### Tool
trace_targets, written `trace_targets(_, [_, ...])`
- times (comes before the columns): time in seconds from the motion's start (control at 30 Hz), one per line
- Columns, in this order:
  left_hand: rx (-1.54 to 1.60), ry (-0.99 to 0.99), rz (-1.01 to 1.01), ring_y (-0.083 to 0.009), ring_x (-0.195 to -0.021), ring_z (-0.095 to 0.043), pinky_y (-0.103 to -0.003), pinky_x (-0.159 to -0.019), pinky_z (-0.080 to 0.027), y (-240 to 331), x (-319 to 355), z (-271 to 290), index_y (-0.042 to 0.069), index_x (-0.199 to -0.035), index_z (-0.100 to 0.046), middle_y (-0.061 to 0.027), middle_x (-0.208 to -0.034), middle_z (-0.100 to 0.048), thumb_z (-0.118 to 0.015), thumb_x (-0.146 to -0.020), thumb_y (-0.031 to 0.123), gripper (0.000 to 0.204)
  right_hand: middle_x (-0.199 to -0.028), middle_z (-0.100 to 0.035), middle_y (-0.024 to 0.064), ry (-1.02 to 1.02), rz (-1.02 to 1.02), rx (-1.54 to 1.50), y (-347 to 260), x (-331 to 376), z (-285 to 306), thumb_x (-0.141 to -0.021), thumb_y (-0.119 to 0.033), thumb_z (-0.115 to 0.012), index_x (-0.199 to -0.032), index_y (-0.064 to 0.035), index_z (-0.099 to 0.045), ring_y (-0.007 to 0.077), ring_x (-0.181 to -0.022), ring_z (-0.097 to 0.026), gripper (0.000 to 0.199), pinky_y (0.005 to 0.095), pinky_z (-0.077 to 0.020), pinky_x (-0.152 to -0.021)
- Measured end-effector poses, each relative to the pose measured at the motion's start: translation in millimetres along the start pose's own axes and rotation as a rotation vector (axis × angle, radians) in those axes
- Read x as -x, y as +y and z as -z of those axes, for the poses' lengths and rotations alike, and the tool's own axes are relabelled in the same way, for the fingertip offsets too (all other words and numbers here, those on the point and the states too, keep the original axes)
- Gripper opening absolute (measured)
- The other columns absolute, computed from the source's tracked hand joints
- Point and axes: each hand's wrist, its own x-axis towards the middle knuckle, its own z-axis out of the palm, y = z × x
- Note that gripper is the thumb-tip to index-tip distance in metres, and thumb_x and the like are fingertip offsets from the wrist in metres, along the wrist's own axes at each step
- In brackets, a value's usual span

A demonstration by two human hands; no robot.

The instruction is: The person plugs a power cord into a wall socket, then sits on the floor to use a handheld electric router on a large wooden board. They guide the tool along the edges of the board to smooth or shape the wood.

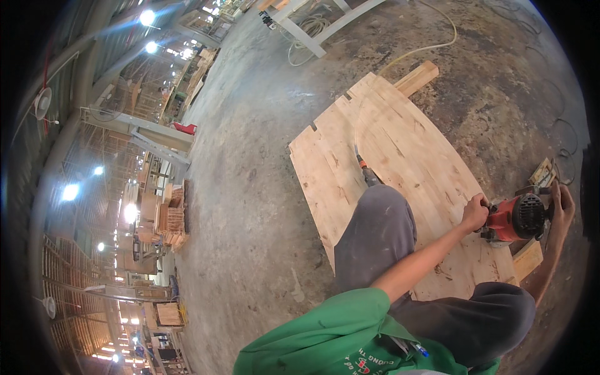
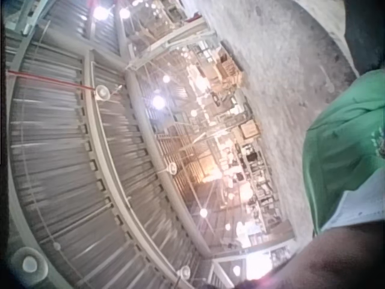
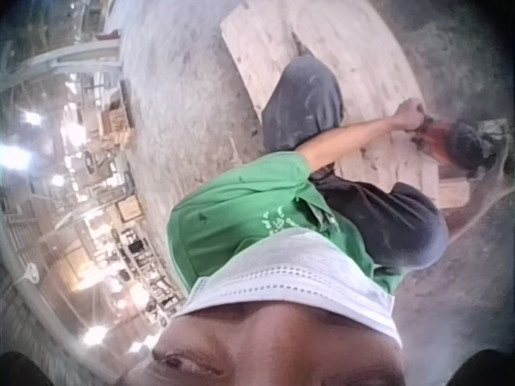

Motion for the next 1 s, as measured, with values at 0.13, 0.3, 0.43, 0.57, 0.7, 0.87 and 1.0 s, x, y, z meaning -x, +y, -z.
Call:
trace_targets(0.13, [0.059,-0.028,-0.039,-0.0349,-0.080,-0.059,-0.042,-0.071,-0.045,4,-2,-3,0.003,-0.078,-0.053,-0.0170,-0.078,-0.060,-0.048,-0.069,0.003,0.011,-0.051,-0.047,0.0001,-0.484,-0.022,-0.292,4,-28,30,-0.091,-0.024,-0.051,-0.074,-0.0015,-0.055,0.0048,-0.050,-0.045,0.029,0.0207,-0.0388,-0.049])
trace_targets(0.3, [0.040,0.008,-0.054,-0.0349,-0.078,-0.059,-0.041,-0.069,-0.045,2,-1,-5,0.002,-0.078,-0.053,-0.0168,-0.077,-0.061,-0.048,-0.069,0.003,0.010,-0.054,-0.051,0.0020,-0.542,-0.224,-0.430,6,-29,29,-0.093,-0.026,-0.049,-0.085,0.0001,-0.059,0.0048,-0.050,-0.045,0.029,0.0211,-0.0384,-0.045])
trace_targets(0.43, [0.051,-0.007,-0.057,-0.0347,-0.077,-0.060,-0.041,-0.069,-0.046,4,0,-6,0.002,-0.078,-0.053,-0.0175,-0.077,-0.060,-0.048,-0.068,0.003,0.011,-0.063,-0.053,-0.0006,0.137,-0.111,-0.094,-2,-4,4,-0.092,-0.025,-0.052,-0.102,-0.0009,-0.062,0.0037,-0.052,-0.045,0.028,0.0188,-0.0355,-0.047])
trace_targets(0.57, [0.029,-0.019,-0.015,-0.0340,-0.079,-0.060,-0.040,-0.069,-0.046,5,1,-3,0.002,-0.079,-0.053,-0.0168,-0.078,-0.061,-0.048,-0.068,0.002,0.012,-0.068,-0.053,-0.0008,0.429,-0.113,0.046,-6,5,-15,-0.090,-0.024,-0.056,-0.101,-0.0027,-0.064,0.0046,-0.054,-0.045,0.025,0.0193,-0.0356,-0.051])
trace_targets(0.7, [0.016,-0.042,0.008,-0.0332,-0.082,-0.060,-0.040,-0.072,-0.046,0,1,3,0.003,-0.080,-0.054,-0.0163,-0.081,-0.062,-0.047,-0.069,0.003,0.013,-0.069,-0.053,0.0022,-0.124,-0.169,-0.132,-1,2,12,-0.088,-0.024,-0.058,-0.088,-0.0015,-0.060,0.0064,-0.055,-0.048,0.022,0.0228,-0.0404,-0.052])
trace_targets(0.87, [0.022,-0.056,-0.052,-0.0327,-0.082,-0.060,-0.040,-0.074,-0.046,16,-11,-26,0.003,-0.082,-0.056,-0.0170,-0.081,-0.062,-0.049,-0.069,0.006,0.016,-0.061,-0.050,0.0008,-0.395,-0.236,-0.270,-10,-26,43,-0.087,-0.020,-0.058,-0.079,-0.0035,-0.053,0.0066,-0.047,-0.045,0.019,0.0213,-0.0382,-0.047])
trace_targets(1.0, [-0.002,-0.063,-0.001,-0.0219,-0.071,-0.060,-0.034,-0.066,-0.048,-50,-24,25,-0.001,-0.083,-0.059,-0.0135,-0.077,-0.062,-0.054,-0.064,0.003,0.019,-0.058,-0.044,-0.0054,-0.068,-0.237,-0.059,-50,-6,-30,-0.087,-0.026,-0.059,-0.075,0.0007,-0.059,0.0057,-0.049,-0.036,0.029,0.0243,-0.0291,-0.047])
